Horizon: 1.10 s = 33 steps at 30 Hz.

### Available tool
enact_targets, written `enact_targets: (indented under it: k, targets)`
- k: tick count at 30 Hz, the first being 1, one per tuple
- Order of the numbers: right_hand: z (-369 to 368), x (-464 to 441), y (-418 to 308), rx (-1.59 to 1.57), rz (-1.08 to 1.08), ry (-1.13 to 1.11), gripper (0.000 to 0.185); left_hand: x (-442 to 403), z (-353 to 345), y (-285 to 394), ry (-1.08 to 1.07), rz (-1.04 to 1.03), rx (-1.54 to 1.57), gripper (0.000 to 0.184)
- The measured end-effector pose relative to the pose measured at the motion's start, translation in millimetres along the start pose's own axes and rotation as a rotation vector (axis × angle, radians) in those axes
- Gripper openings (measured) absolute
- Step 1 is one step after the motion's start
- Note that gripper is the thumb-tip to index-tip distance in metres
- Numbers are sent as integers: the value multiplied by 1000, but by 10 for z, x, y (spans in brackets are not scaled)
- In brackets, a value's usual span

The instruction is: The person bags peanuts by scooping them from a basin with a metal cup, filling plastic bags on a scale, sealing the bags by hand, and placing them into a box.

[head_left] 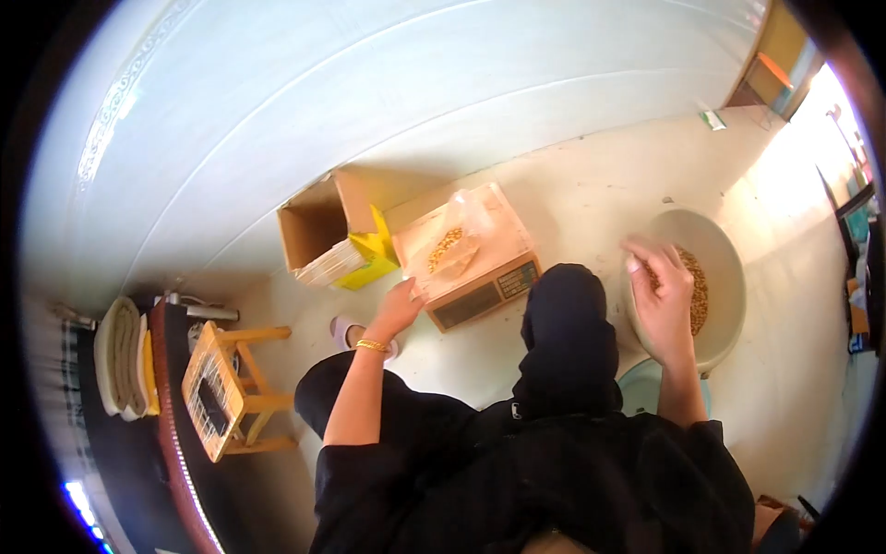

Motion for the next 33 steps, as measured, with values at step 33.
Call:
enact_targets:
  k: [33]
  targets:
    - [-358,756,2833,876,-554,-766,33,-435,-177,202,-176,307,735,39]
Point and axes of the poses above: each hand's wrist, its own x-axis away from the middle knuckle, its own z-axis out of the back of the hand, y = z × x, the point moved 4 cm from there along -x, towards the middle knuckle, and after that the axes turned 7 degrees about x, right-handed, at the moved point
